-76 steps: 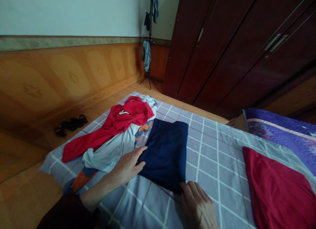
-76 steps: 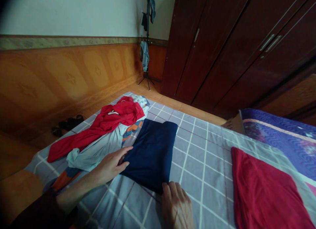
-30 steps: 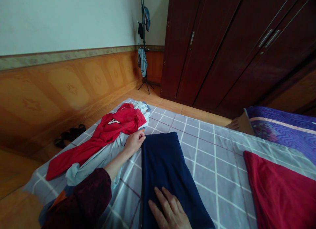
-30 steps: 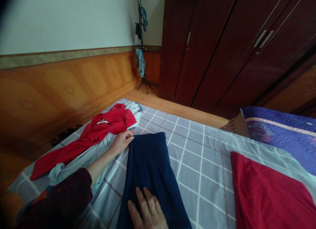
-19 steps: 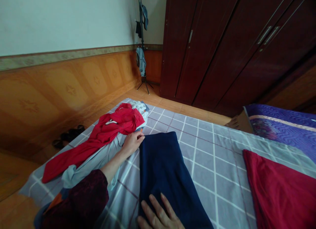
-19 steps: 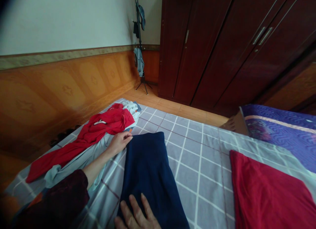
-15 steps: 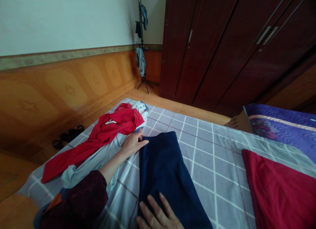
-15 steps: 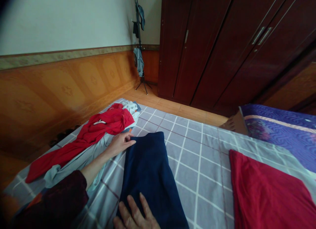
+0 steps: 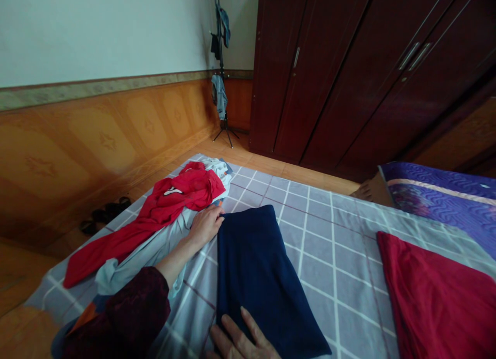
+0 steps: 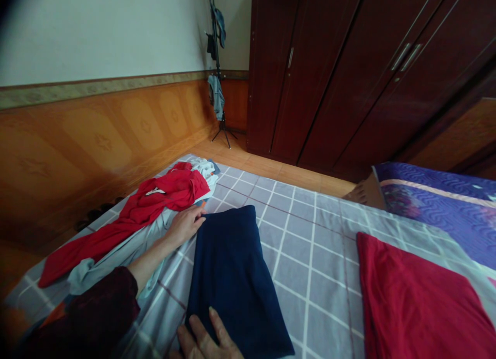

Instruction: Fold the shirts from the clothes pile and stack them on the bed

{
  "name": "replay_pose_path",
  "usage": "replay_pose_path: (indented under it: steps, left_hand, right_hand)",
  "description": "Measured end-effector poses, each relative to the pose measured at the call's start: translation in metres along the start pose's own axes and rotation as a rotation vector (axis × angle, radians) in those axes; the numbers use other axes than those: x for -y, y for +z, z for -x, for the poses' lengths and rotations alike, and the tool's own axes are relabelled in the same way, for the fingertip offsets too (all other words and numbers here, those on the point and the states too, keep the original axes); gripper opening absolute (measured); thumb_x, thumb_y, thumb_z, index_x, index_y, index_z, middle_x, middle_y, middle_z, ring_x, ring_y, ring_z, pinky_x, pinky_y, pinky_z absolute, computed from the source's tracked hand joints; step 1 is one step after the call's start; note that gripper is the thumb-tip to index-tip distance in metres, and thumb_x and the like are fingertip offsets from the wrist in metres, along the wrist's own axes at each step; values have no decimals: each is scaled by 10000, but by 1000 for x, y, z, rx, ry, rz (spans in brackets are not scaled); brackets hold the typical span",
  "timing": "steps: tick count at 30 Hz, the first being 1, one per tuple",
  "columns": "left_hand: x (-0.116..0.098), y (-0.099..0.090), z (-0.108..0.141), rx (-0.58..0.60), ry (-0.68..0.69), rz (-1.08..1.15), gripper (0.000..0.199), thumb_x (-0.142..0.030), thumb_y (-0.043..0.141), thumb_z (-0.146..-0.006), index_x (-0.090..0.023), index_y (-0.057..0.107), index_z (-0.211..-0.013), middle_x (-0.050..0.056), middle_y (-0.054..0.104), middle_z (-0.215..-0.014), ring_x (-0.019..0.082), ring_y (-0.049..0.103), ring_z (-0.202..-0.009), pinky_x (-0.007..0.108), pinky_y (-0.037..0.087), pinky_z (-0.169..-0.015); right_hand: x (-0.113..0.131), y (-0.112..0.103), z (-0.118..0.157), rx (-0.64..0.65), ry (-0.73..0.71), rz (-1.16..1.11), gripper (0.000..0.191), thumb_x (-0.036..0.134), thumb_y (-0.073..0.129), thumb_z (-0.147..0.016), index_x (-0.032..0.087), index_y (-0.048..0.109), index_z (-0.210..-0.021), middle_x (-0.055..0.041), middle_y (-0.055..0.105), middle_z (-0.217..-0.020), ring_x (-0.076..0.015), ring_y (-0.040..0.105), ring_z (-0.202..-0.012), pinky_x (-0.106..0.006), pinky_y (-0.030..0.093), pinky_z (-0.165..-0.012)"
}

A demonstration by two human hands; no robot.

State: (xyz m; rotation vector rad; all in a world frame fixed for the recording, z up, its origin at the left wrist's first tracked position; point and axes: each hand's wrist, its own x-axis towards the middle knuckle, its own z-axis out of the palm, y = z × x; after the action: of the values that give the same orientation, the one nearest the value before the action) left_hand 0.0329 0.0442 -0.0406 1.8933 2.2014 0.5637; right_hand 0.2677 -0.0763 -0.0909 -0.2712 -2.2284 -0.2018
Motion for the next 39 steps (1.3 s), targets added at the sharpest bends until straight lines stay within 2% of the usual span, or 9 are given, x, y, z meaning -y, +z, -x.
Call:
replay_pose_path:
  steps: [6,13,16,18,21,23,29,33,39]
  left_hand:
    - [-5,-1,2,8,8,-61,165,-172,537,-839,-213,623,-974,31,631,-936,174,609,-867,252,443,-753]
    - [-20,-16,14,-12,62,-140,326,-206,511,-873,-189,547,-1197,104,565,-1161,236,592,-1010,325,470,-828]
    - [-53,-27,30,-53,242,-138,399,-262,497,-900,-200,482,-1294,108,517,-1271,261,524,-1146,375,428,-947]
    - [-82,-27,40,-1,450,-84,444,-297,509,-906,-236,438,-1340,79,468,-1367,253,429,-1262,395,344,-1049]
    - [-116,-11,47,163,740,-58,569,-391,527,-901,-268,323,-1418,41,305,-1508,245,220,-1395,451,163,-1145]
    - [-125,7,44,246,804,-79,653,-479,512,-892,-256,255,-1450,47,227,-1538,253,114,-1423,491,76,-1153]
    - [-115,43,32,297,772,-101,707,-524,435,-910,-265,116,-1486,58,146,-1556,257,35,-1430,516,60,-1143]
    - [-110,40,28,284,769,-105,723,-602,382,-899,-287,106,-1487,36,147,-1557,274,14,-1429,532,29,-1141]
    - [-92,38,9,288,513,-144,746,-673,289,-884,-248,169,-1485,81,129,-1556,329,56,-1420,585,107,-1113]
  right_hand:
    - [-12,-17,-3,122,-43,67,239,326,512,-925,284,600,-1143,32,618,-1233,-170,526,-1189,-409,294,-1108]
    - [-8,-10,4,88,14,99,208,327,512,-919,246,612,-1083,7,666,-1137,-189,564,-1138,-440,244,-1120]
    - [-6,-9,2,30,28,115,227,355,531,-907,256,605,-1097,15,682,-1098,-185,577,-1116,-441,245,-1118]
    - [-6,-10,-1,-4,48,116,235,374,538,-900,269,606,-1099,26,693,-1070,-173,589,-1093,-426,240,-1120]
    - [-7,-13,-4,-32,59,133,251,393,553,-890,292,603,-1114,47,701,-1043,-156,603,-1065,-401,241,-1121]
    - [-8,-14,-5,-35,45,153,260,400,550,-892,303,600,-1128,59,702,-1038,-149,606,-1054,-400,231,-1125]
    - [-9,-8,-2,-63,53,176,285,436,578,-872,331,597,-1136,79,705,-1006,-138,611,-1029,-417,208,-1132]
    - [-7,-1,2,-69,50,209,302,453,589,-863,347,589,-1145,86,700,-1012,-137,617,-1017,-439,199,-1131]
    - [-6,-6,5,-50,55,216,344,491,568,-864,352,575,-1178,76,679,-1090,-172,597,-1079,-431,333,-1074]
